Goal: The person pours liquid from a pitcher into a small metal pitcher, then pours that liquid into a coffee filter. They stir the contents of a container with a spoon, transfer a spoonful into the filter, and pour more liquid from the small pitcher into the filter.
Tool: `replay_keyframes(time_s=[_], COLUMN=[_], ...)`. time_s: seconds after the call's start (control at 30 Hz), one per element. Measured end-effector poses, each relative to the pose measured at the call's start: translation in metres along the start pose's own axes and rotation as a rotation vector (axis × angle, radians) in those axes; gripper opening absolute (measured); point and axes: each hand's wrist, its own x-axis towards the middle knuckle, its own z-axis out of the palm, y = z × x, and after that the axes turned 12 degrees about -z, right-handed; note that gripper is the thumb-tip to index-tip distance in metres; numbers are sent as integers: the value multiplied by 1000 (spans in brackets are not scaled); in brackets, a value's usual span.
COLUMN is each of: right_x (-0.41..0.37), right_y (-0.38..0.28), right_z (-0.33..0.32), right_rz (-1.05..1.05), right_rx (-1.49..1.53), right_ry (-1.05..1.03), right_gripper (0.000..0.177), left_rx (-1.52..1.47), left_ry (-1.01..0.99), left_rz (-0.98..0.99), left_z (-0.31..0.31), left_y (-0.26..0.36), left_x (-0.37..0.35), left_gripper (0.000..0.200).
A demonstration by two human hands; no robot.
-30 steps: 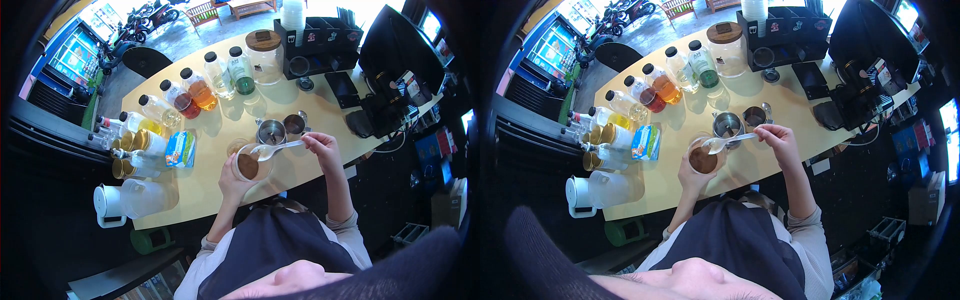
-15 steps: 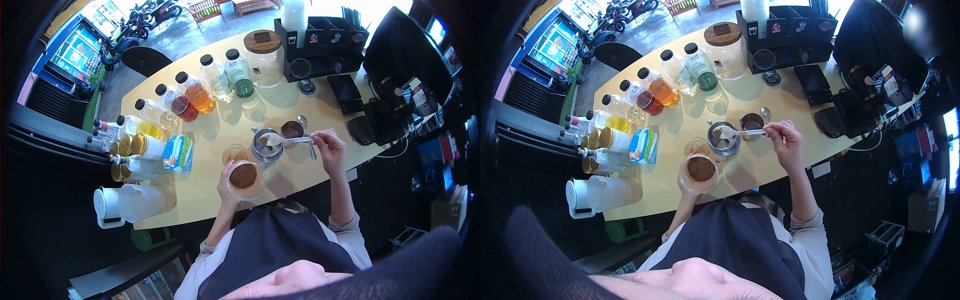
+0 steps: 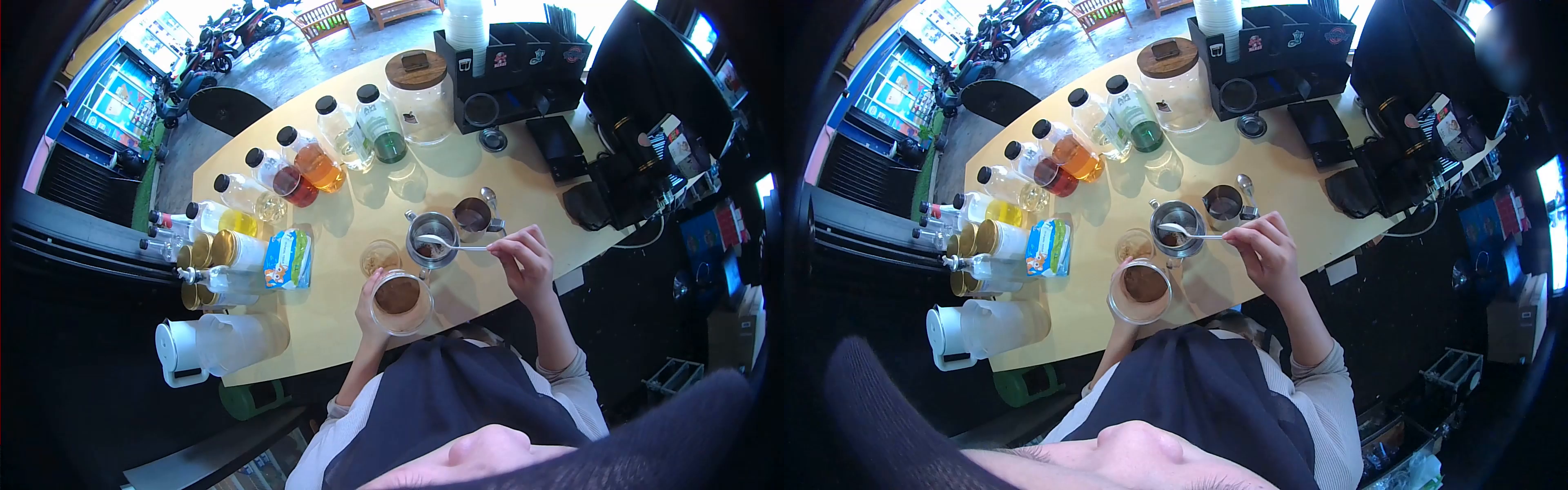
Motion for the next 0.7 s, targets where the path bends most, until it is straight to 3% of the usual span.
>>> replay_keyframes(time_s=[0.1, 0.17, 0.23, 0.3, 0.4, 0.5, 0.7], right_x=[3, 6, 10, 21, 45, 51, 46], right_y=[-11, -18, -25, -39, -70, -91, -130], right_z=[-1, -2, -2, -5, -6, 24, 89], right_rz=[97, 180, 500, 546, 216, -70, -377], right_rx=[-16, -22, 383, 549, 346, 239, 103], right_ry=[25, 52, 246, 282, -188, -347, -535], right_gripper=[15, 14, 10, 7, 12, 13, 16], left_rx=[-16, 21, 58, 48, 83, 83, 101], left_ry=[50, 61, 76, 63, 51, 59, -27], left_rz=[-4, 32, 69, 54, 99, 41, 14], left_z=[1, -4, -9, -16, -28, -39, -65], left_y=[-9, 18, 32, 37, 47, 41, -12], left_x=[-1, 0, 3, 5, 5, -1, -13], left_gripper=[75, 78, 82, 85, 84, 84, 86])
